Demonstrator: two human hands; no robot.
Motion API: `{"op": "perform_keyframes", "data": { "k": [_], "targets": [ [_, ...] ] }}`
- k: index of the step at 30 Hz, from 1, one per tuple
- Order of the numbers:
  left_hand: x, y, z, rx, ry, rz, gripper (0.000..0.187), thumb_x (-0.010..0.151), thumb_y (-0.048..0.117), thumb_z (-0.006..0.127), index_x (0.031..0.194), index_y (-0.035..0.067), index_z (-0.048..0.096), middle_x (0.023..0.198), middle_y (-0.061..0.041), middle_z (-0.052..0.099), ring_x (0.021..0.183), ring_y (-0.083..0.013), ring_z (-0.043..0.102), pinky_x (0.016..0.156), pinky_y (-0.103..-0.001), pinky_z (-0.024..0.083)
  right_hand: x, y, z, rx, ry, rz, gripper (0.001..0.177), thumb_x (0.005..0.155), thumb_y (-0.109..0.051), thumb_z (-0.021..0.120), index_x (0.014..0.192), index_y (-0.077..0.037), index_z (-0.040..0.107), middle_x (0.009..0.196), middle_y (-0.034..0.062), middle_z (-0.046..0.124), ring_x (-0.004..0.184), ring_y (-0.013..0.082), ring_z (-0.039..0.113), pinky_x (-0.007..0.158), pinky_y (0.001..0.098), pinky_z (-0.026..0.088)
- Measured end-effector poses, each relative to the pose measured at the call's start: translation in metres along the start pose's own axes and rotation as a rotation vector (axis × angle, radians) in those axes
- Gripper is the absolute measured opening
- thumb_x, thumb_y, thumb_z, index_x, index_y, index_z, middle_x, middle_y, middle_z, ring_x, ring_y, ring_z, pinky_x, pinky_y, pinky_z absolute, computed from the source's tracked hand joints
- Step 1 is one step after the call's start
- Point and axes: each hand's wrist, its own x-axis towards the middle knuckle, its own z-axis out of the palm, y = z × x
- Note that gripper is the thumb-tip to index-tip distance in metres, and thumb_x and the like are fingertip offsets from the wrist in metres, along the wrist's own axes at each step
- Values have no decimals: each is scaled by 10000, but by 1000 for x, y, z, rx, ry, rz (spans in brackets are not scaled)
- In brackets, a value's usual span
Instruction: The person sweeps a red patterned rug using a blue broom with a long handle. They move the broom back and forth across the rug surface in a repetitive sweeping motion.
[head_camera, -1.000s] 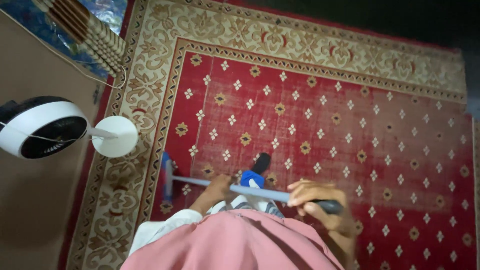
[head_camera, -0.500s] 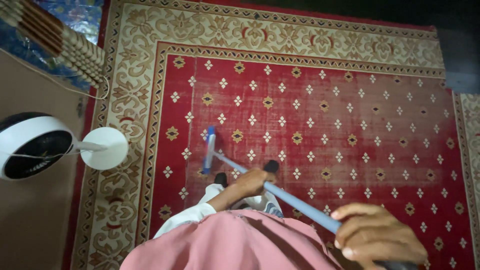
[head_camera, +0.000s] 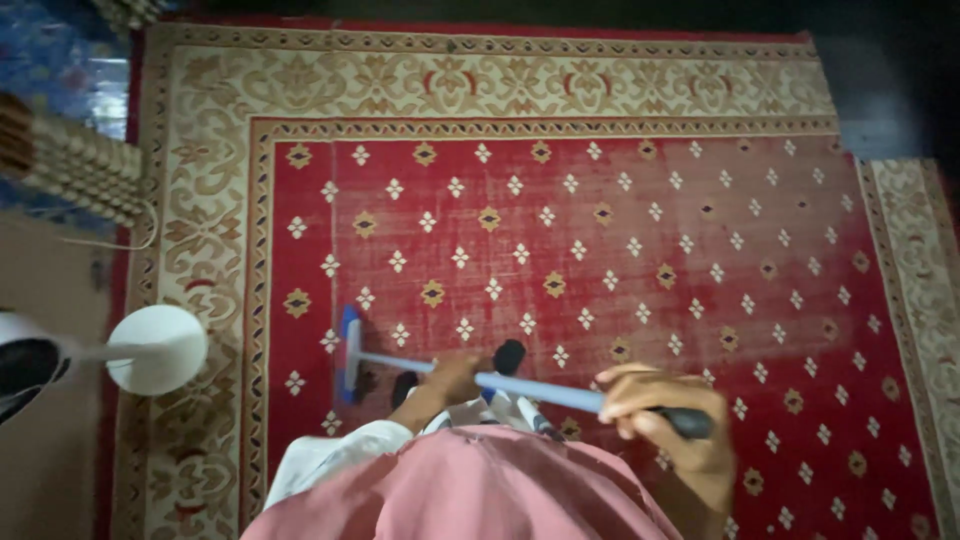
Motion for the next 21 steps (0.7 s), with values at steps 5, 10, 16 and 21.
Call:
{"op": "perform_keyframes", "data": {
  "k": [5, 10, 16, 21],
  "targets": [
    [78, 89, -6, -117, -30, 331, 174, 658, 17, 515, 680, 180, 568, 664, -12, 603, 592, -229, 571, 559, -379, 466, -13, -29, -58, -216, 137, -194, 170, 734, -270, 559, 703, -108, 598, 471, -17, 563, 467, 116, 602, 710, 403, 543],
    [125, 142, -8, -173, 138, 585, 64, 652, 50, 546, 643, 109, 569, 556, -99, 575, 498, -337, 528, 473, -424, 402, -24, -48, -94, -471, 136, -310, 324, 740, -419, 512, 568, -149, 564, 387, -24, 570, 371, 73, 617, 654, 371, 578],
    [134, 132, -14, -112, 48, 399, 134, 694, 26, 535, 703, 144, 597, 594, -10, 605, 530, -193, 581, 527, -359, 475, -17, -26, -132, -352, -194, -478, 277, 807, -317, 530, 681, -83, 609, 516, 19, 635, 480, 119, 672, 655, 404, 580],
    [128, 45, 7, -108, 286, 404, 82, 583, 90, 611, 630, 146, 574, 627, -22, 613, 547, -254, 548, 507, -354, 427, -5, 37, -138, -20, -90, -116, 124, 730, -130, 550, 799, -72, 634, 642, 46, 654, 554, 140, 613, 776, 388, 508]
  ]
}}
